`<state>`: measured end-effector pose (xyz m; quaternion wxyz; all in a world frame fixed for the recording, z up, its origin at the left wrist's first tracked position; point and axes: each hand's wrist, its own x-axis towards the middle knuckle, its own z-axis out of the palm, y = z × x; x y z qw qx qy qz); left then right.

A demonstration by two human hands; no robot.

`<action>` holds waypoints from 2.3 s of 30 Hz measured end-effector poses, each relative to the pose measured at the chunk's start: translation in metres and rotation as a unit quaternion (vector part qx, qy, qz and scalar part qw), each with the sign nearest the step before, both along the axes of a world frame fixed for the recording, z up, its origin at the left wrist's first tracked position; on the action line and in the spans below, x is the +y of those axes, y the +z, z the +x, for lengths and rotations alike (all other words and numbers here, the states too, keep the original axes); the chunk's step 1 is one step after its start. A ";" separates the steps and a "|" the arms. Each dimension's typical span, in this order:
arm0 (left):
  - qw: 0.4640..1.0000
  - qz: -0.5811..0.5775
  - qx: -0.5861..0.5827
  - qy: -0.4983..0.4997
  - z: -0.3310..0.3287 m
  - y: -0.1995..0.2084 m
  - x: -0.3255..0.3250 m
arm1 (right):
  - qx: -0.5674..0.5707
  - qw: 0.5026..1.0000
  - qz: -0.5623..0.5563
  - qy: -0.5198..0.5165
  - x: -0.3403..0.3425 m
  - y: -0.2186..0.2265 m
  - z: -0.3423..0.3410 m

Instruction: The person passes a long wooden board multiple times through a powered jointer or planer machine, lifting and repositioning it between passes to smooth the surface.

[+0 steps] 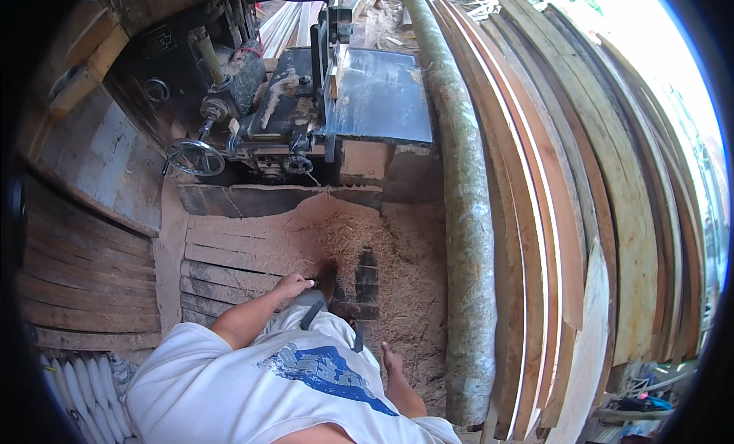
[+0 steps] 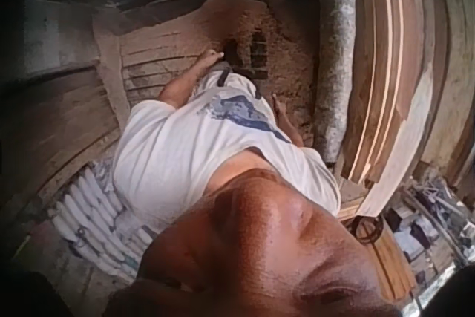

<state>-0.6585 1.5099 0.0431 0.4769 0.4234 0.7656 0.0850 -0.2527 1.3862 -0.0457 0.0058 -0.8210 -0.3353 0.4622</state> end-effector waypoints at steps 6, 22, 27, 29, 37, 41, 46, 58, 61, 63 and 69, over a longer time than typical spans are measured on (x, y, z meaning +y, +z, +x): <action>0.996 -0.046 0.041 -0.059 0.011 -0.014 -0.073 | 0.047 0.994 -0.013 -0.101 -0.067 -0.034 0.034; 0.996 0.028 0.019 -0.086 0.067 -0.016 -0.169 | 0.153 0.971 0.168 -0.071 -0.102 -0.011 0.048; 0.985 0.124 -0.076 0.091 0.040 -0.032 -0.256 | 0.088 0.995 -0.054 0.006 -0.193 0.033 0.048; 0.975 0.087 -0.116 0.166 0.043 -0.036 -0.313 | 0.255 0.956 -0.125 -0.070 -0.239 0.024 0.064; 0.901 -0.261 -0.113 0.328 0.073 -0.043 -0.582 | 0.161 0.986 -0.043 -0.013 -0.309 0.027 0.095; 0.901 -0.312 -0.103 0.283 0.094 -0.040 -0.607 | 0.099 0.991 -0.084 0.018 -0.321 0.042 0.130; 0.926 -0.310 -0.084 0.196 0.126 -0.038 -0.565 | 0.116 0.987 0.070 0.084 -0.345 0.047 0.212; 0.971 0.056 -0.213 0.090 0.395 0.085 -0.254 | 0.141 0.713 0.551 -0.410 -0.142 0.247 0.520; 0.957 0.128 -0.224 -0.133 0.476 0.112 -0.251 | -0.039 0.830 0.461 -0.310 -0.106 0.160 0.637; 0.938 0.109 -0.208 -0.256 0.504 0.126 -0.270 | -0.097 0.855 0.442 -0.254 -0.086 0.129 0.667; 0.945 -0.074 -0.037 -0.315 0.413 0.045 -0.350 | -0.071 0.893 0.393 -0.208 -0.049 0.125 0.619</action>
